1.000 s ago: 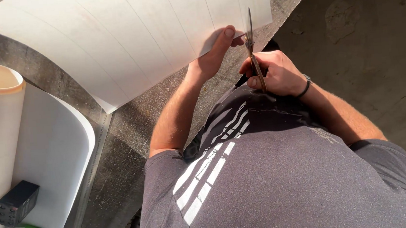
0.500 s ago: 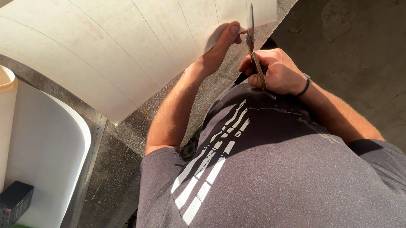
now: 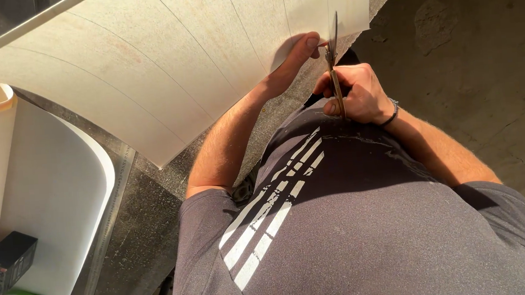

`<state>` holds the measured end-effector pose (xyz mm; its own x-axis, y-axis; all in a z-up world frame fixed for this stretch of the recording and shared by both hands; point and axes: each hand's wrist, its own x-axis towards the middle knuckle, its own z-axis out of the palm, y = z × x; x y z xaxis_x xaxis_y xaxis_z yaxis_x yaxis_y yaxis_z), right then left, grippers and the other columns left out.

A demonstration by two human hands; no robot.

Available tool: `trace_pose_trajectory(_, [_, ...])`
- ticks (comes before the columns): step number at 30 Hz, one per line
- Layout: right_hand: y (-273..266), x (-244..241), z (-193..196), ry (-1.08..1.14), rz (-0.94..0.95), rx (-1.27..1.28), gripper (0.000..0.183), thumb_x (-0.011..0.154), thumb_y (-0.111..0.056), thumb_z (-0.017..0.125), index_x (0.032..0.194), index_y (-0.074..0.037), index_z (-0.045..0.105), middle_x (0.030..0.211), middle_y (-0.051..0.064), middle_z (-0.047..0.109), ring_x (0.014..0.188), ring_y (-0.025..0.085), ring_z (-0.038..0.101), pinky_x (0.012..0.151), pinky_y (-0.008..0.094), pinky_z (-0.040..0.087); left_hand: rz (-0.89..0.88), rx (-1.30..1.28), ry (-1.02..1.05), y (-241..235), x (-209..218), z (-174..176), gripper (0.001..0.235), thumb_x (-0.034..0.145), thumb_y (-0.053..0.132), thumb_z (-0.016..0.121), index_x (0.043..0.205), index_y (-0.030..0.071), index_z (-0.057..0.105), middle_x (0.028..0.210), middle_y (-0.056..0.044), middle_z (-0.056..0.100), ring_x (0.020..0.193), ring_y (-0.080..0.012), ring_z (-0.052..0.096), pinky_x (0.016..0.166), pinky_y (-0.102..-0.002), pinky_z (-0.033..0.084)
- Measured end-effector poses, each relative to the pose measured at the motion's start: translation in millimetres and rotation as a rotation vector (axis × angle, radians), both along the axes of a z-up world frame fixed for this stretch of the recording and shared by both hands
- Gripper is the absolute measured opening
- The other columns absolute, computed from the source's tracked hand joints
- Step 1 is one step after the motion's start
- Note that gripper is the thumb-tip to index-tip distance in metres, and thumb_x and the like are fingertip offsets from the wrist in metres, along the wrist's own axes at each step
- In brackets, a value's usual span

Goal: Cutting white insulation sheets with scissors at a workbench in a workshop.

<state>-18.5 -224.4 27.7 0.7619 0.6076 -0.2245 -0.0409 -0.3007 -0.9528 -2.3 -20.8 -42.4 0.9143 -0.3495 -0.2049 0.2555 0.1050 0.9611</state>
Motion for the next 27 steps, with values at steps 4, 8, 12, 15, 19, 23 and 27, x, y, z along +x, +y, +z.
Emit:
trace_pose_trajectory(4, [-7.7,-6.1,-11.5,0.054,-0.030,0.043,0.044,0.065,-0.032,0.090,0.091,0.000,0.074,0.070,0.005,0.065,0.060,0.013,0.055,0.054,0.027,0.042,-0.017,-0.075,-0.024,-3.7,-1.9,-3.9,0.062,0.101,0.061,0.047,0.099,0.004,0.069,0.087,-0.004,0.056,0.088,-0.0163,0.055,0.084,-0.031,0.044])
trace_pose_trajectory(8, [-9.0,-7.4,-11.2,0.051,-0.027,0.053,0.047,0.070,-0.040,0.086,0.089,0.001,0.073,0.066,0.005,0.063,0.054,0.011,0.050,0.050,0.026,0.037,-0.033,-0.032,-0.049,-3.9,-1.2,1.9,0.068,0.100,0.067,0.043,0.102,0.004,0.069,0.087,-0.004,0.057,0.089,-0.0170,0.057,0.085,-0.031,0.045])
trace_pose_trajectory(12, [-9.1,-9.4,-12.5,0.027,-0.022,0.088,0.046,0.070,-0.039,0.086,0.088,0.001,0.072,0.064,0.005,0.062,0.051,0.011,0.048,0.049,0.026,0.035,-0.022,-0.068,-0.036,-7.0,-2.2,-7.0,0.065,0.099,0.067,0.044,0.098,0.006,0.067,0.085,-0.003,0.055,0.087,-0.0158,0.055,0.083,-0.031,0.044])
trace_pose_trajectory(15, [-9.7,-10.6,-13.0,0.020,-0.028,0.098,0.047,0.070,-0.041,0.085,0.087,0.001,0.072,0.063,0.004,0.061,0.050,0.011,0.047,0.048,0.026,0.034,-0.022,-0.057,-0.066,-9.5,-2.1,-10.4,0.067,0.098,0.071,0.042,0.091,0.009,0.065,0.082,-0.003,0.054,0.083,-0.0161,0.055,0.080,-0.031,0.043])
trace_pose_trajectory(19, [-10.7,-12.4,-11.2,0.055,-0.034,0.102,0.046,0.067,-0.038,0.087,0.088,0.000,0.074,0.063,0.004,0.062,0.051,0.010,0.047,0.049,0.026,0.034,-0.022,-0.082,-0.062,-9.4,-3.7,-9.2,0.065,0.100,0.067,0.044,0.096,0.007,0.067,0.085,-0.003,0.055,0.085,-0.0153,0.055,0.082,-0.030,0.044])
trace_pose_trajectory(23, [-13.5,-14.8,-16.5,0.086,-0.038,0.131,0.047,0.067,-0.038,0.087,0.089,0.001,0.074,0.061,0.003,0.060,0.050,0.010,0.046,0.050,0.025,0.033,-0.018,-0.077,-0.081,-10.4,-3.1,-12.5,0.067,0.100,0.068,0.042,0.098,0.006,0.066,0.084,-0.003,0.054,0.085,-0.0160,0.055,0.082,-0.030,0.044])
trace_pose_trajectory(27, [-15.8,-17.8,-19.0,0.089,-0.051,0.113,0.034,0.074,-0.027,0.084,0.084,0.002,0.072,0.059,0.002,0.058,0.049,0.009,0.041,0.050,0.024,0.030,0.000,-0.145,-0.075,-11.6,-2.4,-3.6,0.060,0.101,0.064,0.045,0.092,0.007,0.063,0.083,-0.003,0.053,0.083,-0.0156,0.054,0.082,-0.030,0.045])
